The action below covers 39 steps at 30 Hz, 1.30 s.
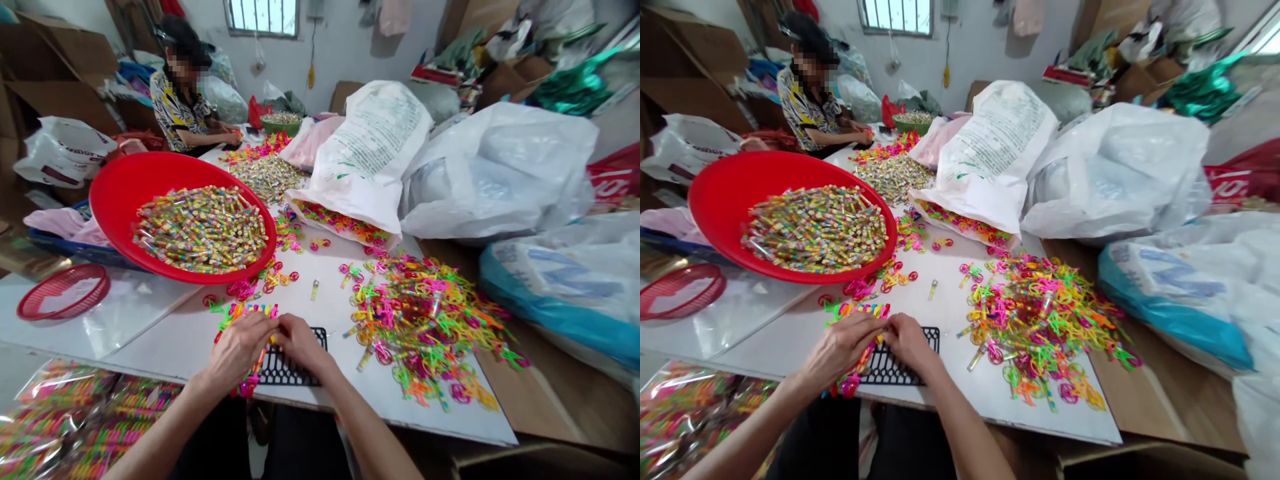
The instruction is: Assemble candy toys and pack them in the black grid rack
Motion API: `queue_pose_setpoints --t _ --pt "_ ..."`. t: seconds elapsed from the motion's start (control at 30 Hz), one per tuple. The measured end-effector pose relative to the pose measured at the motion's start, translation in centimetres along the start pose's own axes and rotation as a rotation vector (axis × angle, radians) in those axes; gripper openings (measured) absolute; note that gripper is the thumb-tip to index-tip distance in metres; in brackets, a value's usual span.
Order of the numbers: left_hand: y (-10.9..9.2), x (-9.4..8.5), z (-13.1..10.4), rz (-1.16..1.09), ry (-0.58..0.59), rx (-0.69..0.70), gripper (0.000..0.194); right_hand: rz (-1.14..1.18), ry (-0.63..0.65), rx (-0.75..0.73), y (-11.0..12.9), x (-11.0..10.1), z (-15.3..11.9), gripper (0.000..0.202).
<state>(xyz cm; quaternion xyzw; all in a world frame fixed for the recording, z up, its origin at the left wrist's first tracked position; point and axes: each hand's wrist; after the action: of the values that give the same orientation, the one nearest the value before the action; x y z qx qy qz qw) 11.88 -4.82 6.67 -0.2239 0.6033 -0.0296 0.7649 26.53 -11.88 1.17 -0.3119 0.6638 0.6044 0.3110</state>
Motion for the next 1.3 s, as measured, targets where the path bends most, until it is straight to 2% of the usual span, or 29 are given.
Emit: queue_pose_setpoints --t 0.1,0.2,0.3,0.4,0.47,0.57,0.63,0.73,0.8,0.93,1.07,1.3 --pt "-0.3 0.0 -0.1 -0.003 -0.014 0.031 0.023 -0.111 -0.027 0.194 -3.1 -5.2 -0.2 0.006" --pt "-0.7 -0.1 0.0 0.019 -0.02 0.009 0.024 -0.186 -0.169 0.41 -6.4 -9.8 0.7 0.017" --pt "-0.8 0.0 0.2 0.012 -0.002 -0.018 0.023 -0.224 -0.204 0.543 -7.7 -11.2 1.8 0.015" --pt "-0.8 0.1 0.2 -0.015 -0.005 -0.033 0.023 -0.226 -0.17 0.548 -6.1 -9.9 1.8 0.014" --pt "-0.7 0.1 0.1 -0.022 -0.012 -0.027 0.023 -0.212 -0.14 0.479 -4.0 -8.3 1.3 0.02" --pt "-0.7 0.1 0.1 -0.034 -0.011 -0.024 0.024 -0.155 -0.015 0.237 -0.9 -5.4 0.4 0.015" --pt "-0.7 0.0 0.0 -0.049 -0.01 -0.021 0.025 -0.106 0.062 0.079 0.3 -3.1 0.2 0.009" --pt "-0.5 0.0 0.0 -0.066 -0.006 -0.015 0.026 -0.043 0.017 -0.028 0.6 -0.1 0.1 0.011" --pt "-0.5 0.0 -0.1 -0.082 0.004 -0.015 0.027 0.003 -0.034 -0.095 0.1 1.1 -0.2 0.013" --pt "-0.6 0.3 -0.4 -0.13 0.033 0.019 0.03 0.036 -0.076 -0.183 -0.8 2.0 -0.9 0.007" --pt "-0.7 0.5 -0.8 -0.14 0.073 0.067 0.032 -0.071 -0.119 -0.22 -1.0 2.2 -1.2 0.009" --pt "-1.4 -0.1 -0.7 -0.101 0.087 0.019 0.026 -0.165 -0.095 -0.178 -0.2 2.4 -1.1 0.01"
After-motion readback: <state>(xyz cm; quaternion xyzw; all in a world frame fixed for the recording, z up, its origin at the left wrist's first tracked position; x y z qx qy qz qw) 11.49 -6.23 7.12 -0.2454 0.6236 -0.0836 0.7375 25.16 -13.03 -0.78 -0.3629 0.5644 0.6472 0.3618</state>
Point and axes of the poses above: each hand's wrist, its own z-axis towards the middle knuckle, its own x-axis out of the palm, y = z × x, and after that the axes turned 13 degrees about y, right-handed
